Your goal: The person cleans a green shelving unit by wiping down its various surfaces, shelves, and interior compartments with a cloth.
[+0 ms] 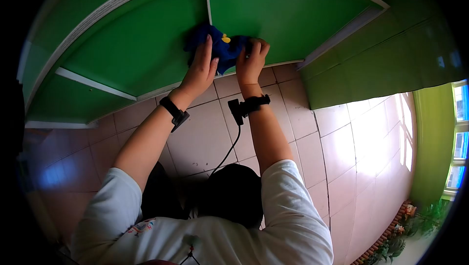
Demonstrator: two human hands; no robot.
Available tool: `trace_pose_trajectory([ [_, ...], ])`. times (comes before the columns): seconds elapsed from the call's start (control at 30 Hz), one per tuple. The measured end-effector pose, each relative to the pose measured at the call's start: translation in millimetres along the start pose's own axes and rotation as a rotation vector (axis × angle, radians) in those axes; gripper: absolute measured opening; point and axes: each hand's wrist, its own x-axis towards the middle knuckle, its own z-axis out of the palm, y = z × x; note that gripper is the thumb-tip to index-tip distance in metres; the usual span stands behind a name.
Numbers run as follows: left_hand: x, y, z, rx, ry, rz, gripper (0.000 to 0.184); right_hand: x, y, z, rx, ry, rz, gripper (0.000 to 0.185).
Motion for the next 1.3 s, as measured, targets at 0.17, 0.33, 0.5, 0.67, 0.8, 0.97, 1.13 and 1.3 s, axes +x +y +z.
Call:
trace_pose_trajectory([
  [0.17,-20.7,0.4,5.4,0.068,-0.047,-0.075,0.065,36.6,12.4,-22.0,0.29,0.309,0.242,0.03],
  [0.33,-12.9,22.6,-8.6,-0.048,0.009,-0.169,0.066,106.1,-54.8,-22.7,0.13,0.233,-0.386,0.085],
  [0.5,-17.3,19.0,-9.4,0.019,-0.081,-0.149,0.066,77.3,-65.2,7.4,-0.116,-0.045,-0.613,0.058],
  [0.67,-26.8,16.6,-0.5,0.014,-0.128,-0.21,0.07,110.1,-35.9,-12.3,-0.34,0.105,-0.79,0.055],
  [0.8,-39.5,12.2,-3.5,-0.007,-0.224,-0.281,0.07,124.7,-5.2,-37.2,-0.402,0.297,-0.239,0.054],
  [0.97,-40.3,25.6,-7.3,0.107,-0.311,-0.237,0.069,99.3,-45.1,7.2,-0.084,0.321,0.014,0.061],
  [1.13,-43.1,17.1,-2.9,0.201,-0.231,-0.175,0.068,108.0,-43.3,-9.8,-0.264,0.154,-0.612,0.051],
  [1.3,-22.7,37.3,-19.1,0.36,-0.039,0.104,0.067,140.5,-6.5,-32.6,-0.183,0.435,0.001,0.059],
])
